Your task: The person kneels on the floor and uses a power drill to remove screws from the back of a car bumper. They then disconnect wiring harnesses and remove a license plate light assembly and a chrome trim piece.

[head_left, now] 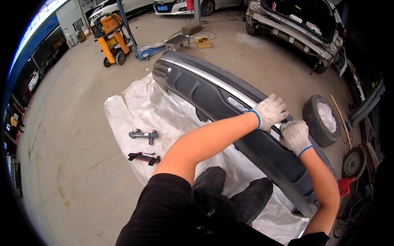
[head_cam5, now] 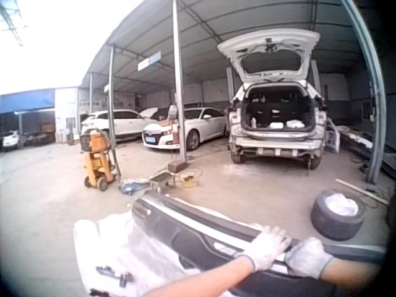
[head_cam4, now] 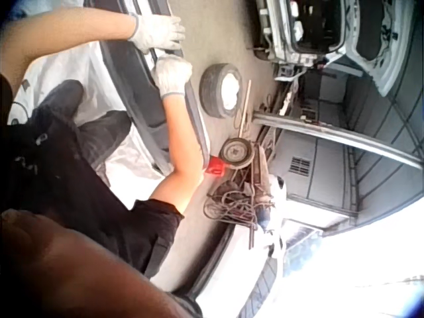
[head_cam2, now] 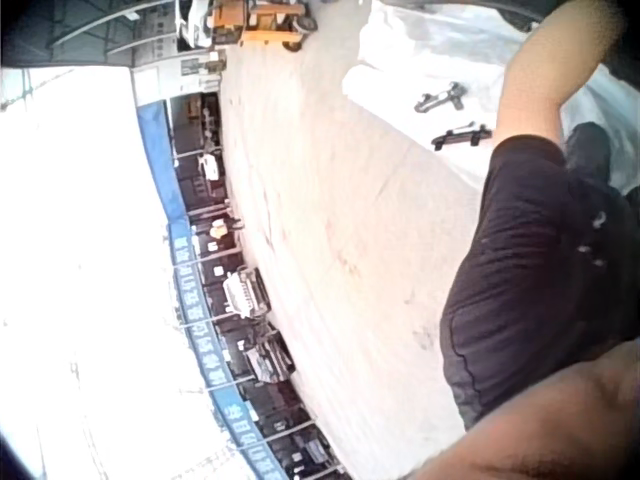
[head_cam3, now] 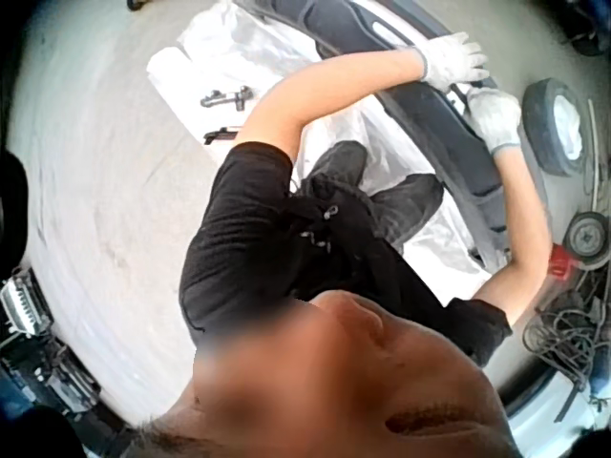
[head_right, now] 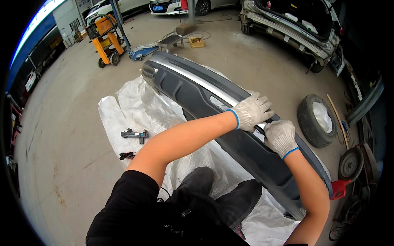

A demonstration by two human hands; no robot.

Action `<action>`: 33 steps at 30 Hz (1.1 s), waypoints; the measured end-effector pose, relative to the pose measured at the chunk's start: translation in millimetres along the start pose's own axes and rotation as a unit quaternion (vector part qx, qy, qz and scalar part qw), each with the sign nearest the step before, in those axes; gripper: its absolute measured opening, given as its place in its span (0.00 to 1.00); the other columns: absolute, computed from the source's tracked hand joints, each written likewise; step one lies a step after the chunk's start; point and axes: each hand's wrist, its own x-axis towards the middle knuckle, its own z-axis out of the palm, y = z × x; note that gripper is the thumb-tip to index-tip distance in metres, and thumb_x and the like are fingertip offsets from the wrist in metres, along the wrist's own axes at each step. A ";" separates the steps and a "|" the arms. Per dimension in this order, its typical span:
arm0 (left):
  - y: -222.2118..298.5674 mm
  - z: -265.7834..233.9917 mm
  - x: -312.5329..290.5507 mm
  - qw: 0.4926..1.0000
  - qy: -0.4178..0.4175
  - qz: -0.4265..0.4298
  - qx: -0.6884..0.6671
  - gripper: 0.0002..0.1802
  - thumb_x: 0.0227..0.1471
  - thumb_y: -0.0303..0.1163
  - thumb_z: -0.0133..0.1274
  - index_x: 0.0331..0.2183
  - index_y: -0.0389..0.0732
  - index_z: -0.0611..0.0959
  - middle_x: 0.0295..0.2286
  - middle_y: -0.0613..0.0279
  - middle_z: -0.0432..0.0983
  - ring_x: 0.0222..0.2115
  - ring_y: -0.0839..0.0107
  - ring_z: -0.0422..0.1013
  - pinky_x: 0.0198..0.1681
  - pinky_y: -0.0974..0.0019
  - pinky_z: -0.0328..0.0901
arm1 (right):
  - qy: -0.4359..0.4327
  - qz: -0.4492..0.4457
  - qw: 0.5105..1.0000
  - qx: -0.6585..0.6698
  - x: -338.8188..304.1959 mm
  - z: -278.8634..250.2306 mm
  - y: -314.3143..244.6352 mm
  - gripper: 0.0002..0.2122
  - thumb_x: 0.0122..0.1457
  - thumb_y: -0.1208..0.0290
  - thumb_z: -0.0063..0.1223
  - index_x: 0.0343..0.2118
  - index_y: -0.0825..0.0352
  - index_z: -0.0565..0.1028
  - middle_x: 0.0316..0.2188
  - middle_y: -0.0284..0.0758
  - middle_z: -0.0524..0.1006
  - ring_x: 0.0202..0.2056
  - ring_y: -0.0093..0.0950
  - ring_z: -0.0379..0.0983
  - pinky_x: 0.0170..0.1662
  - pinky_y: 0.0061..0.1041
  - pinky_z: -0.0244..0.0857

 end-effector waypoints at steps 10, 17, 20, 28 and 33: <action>9.8 15.7 38.2 0.998 -0.039 0.006 -0.040 0.43 0.37 0.31 0.64 0.58 0.38 0.71 0.50 0.48 0.72 0.54 0.51 0.68 0.59 0.48 0.60 | 0.199 0.003 0.970 0.137 -41.3 25.9 19.0 0.11 0.55 0.58 0.58 0.30 0.61 0.76 0.26 0.35 0.75 0.30 0.35 0.77 0.31 0.37 0.71; 13.2 3.3 32.0 0.999 -0.027 0.029 -0.017 0.49 0.33 0.30 0.64 0.60 0.35 0.67 0.51 0.46 0.69 0.55 0.48 0.65 0.62 0.47 0.57 | 0.380 0.199 0.760 0.487 -103.7 47.2 -41.0 0.17 0.57 0.62 0.56 0.17 0.65 0.68 0.16 0.41 0.70 0.22 0.43 0.73 0.27 0.41 0.67; 22.2 3.2 38.7 0.997 -0.073 0.031 -0.001 0.54 0.31 0.34 0.69 0.62 0.37 0.64 0.56 0.46 0.65 0.58 0.46 0.62 0.65 0.47 0.54 | 0.386 0.238 0.730 0.511 -132.0 66.1 -37.4 0.16 0.59 0.61 0.55 0.20 0.67 0.71 0.17 0.42 0.72 0.23 0.43 0.74 0.28 0.41 0.68; 24.0 0.3 38.1 0.992 -0.115 0.032 0.028 0.57 0.32 0.35 0.70 0.65 0.46 0.64 0.59 0.43 0.62 0.60 0.45 0.61 0.65 0.44 0.54 | 0.333 0.362 0.664 0.563 -172.1 81.7 5.7 0.17 0.62 0.56 0.51 0.29 0.67 0.77 0.25 0.46 0.78 0.32 0.48 0.78 0.39 0.45 0.70; 24.6 -2.4 32.5 0.992 -0.124 0.022 0.030 0.57 0.31 0.34 0.70 0.65 0.49 0.65 0.59 0.43 0.62 0.59 0.45 0.61 0.65 0.43 0.53 | 0.251 0.534 0.706 0.391 -257.9 124.5 68.5 0.22 0.56 0.51 0.55 0.46 0.65 0.76 0.43 0.45 0.78 0.47 0.42 0.77 0.52 0.40 0.70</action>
